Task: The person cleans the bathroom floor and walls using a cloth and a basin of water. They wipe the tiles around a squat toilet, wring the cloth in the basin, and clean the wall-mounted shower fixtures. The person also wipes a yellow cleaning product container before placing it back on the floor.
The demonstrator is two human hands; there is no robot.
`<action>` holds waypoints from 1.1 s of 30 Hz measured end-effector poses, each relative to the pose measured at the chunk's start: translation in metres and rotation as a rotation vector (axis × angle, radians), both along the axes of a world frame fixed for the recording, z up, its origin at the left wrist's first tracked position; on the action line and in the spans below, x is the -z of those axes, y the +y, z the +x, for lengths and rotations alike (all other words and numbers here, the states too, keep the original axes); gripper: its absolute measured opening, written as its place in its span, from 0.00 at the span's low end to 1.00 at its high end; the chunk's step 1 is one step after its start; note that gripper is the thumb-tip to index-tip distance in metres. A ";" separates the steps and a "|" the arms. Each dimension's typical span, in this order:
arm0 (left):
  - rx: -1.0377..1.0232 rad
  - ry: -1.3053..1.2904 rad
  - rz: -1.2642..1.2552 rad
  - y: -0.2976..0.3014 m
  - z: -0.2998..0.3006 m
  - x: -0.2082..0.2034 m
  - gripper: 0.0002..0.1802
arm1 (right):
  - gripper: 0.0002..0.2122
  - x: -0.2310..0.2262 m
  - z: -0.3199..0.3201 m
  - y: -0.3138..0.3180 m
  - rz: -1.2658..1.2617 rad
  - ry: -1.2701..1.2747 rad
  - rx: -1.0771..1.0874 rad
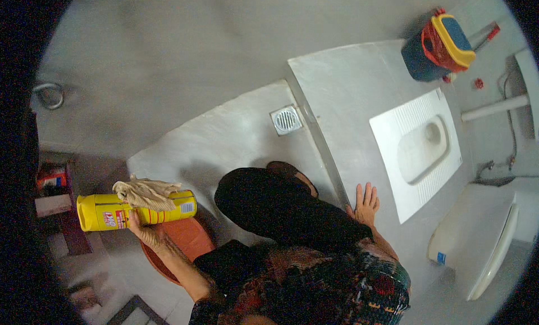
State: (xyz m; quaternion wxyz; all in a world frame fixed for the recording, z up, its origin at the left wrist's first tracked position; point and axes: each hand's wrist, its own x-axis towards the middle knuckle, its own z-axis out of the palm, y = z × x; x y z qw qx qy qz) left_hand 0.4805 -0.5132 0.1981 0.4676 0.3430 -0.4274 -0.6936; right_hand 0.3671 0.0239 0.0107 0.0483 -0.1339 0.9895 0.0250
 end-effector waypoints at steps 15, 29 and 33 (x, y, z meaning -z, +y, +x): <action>0.036 0.002 0.112 -0.007 0.019 0.015 0.31 | 0.39 -0.007 0.001 0.002 0.061 0.018 -0.042; 0.019 0.254 -0.035 0.007 -0.033 -0.004 0.33 | 0.22 -0.048 -0.194 -0.163 -0.441 0.126 -0.550; 0.032 0.306 -0.067 0.001 -0.008 -0.009 0.32 | 0.24 -0.202 -0.141 -0.401 -1.003 -0.300 -0.966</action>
